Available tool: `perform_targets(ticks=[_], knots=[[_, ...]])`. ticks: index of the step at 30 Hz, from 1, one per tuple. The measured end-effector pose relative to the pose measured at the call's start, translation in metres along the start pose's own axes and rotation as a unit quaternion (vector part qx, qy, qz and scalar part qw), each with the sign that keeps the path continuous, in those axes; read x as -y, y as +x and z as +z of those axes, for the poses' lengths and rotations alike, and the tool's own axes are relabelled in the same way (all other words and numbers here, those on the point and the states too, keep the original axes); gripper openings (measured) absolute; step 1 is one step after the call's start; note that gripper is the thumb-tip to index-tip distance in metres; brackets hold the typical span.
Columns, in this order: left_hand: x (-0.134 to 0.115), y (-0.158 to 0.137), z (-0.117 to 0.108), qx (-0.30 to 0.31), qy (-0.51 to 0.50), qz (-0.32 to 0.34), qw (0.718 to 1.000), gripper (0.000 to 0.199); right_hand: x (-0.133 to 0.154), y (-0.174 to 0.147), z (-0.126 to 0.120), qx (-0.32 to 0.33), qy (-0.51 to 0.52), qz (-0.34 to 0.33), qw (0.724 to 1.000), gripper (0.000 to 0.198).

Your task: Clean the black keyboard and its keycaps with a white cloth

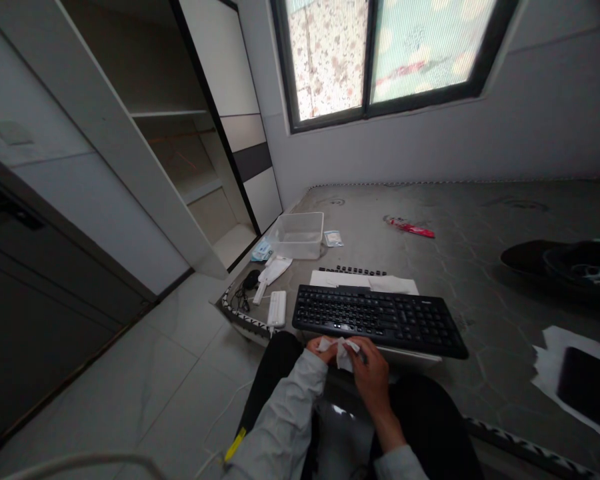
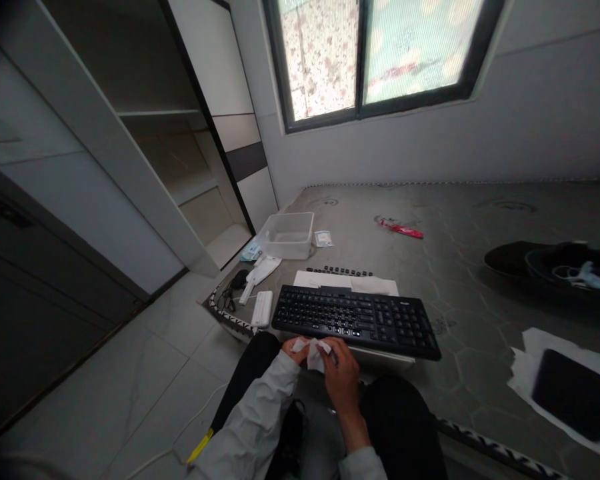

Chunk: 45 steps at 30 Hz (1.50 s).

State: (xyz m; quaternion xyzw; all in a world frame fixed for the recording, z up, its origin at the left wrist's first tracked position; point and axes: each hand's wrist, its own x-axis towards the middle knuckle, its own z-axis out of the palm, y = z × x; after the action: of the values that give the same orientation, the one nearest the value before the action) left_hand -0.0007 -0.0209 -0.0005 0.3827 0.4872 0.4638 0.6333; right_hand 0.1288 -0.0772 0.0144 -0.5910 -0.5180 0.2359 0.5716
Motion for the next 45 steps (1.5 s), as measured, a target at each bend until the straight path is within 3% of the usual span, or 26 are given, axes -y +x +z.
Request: perform_targets(ticks=[5, 10, 15, 20, 23, 27, 32, 40, 45], knots=[[0.000, -0.004, 0.001, -0.020, 0.011, -0.011, 1.000, 0.057, 0.002, 0.003, 0.004, 0.008, 0.014, 0.029, 0.999, 0.036], [0.013, 0.007, -0.005, -0.076, -0.007, 0.035, 0.996, 0.056, 0.002, 0.004, 0.002, 0.088, 0.020, 0.020, 0.996, 0.030], [0.031, 0.017, -0.010, -0.051, -0.054, 0.036, 0.997, 0.065, 0.001, 0.005, 0.001, 0.116, 0.048, -0.005, 0.992, 0.027], [0.023, 0.011, -0.007, -0.007, -0.011, 0.075, 0.997, 0.058, 0.003, 0.005, 0.000, 0.064, 0.053, 0.017, 0.996, 0.018], [0.014, 0.008, -0.003, -0.035, -0.016, 0.055, 0.998, 0.061, 0.006, 0.004, 0.000, 0.041, 0.047, 0.032, 0.998, 0.019], [0.015, 0.009, -0.002, -0.071, -0.053, 0.031, 0.996, 0.064, 0.007, 0.003, 0.001, 0.057, 0.045, 0.027, 0.997, 0.018], [0.020, 0.010, -0.005, -0.086, -0.052, 0.036, 0.994, 0.052, 0.007, 0.002, 0.003, 0.076, 0.043, 0.029, 0.996, 0.020], [0.008, 0.002, -0.008, -0.009, -0.023, 0.004, 1.000, 0.067, 0.004, 0.004, 0.000, 0.044, 0.057, 0.062, 0.995, 0.038], [0.002, -0.001, -0.003, -0.003, -0.028, -0.018, 0.999, 0.071, -0.004, 0.003, 0.002, 0.007, 0.045, 0.122, 0.991, 0.041]])
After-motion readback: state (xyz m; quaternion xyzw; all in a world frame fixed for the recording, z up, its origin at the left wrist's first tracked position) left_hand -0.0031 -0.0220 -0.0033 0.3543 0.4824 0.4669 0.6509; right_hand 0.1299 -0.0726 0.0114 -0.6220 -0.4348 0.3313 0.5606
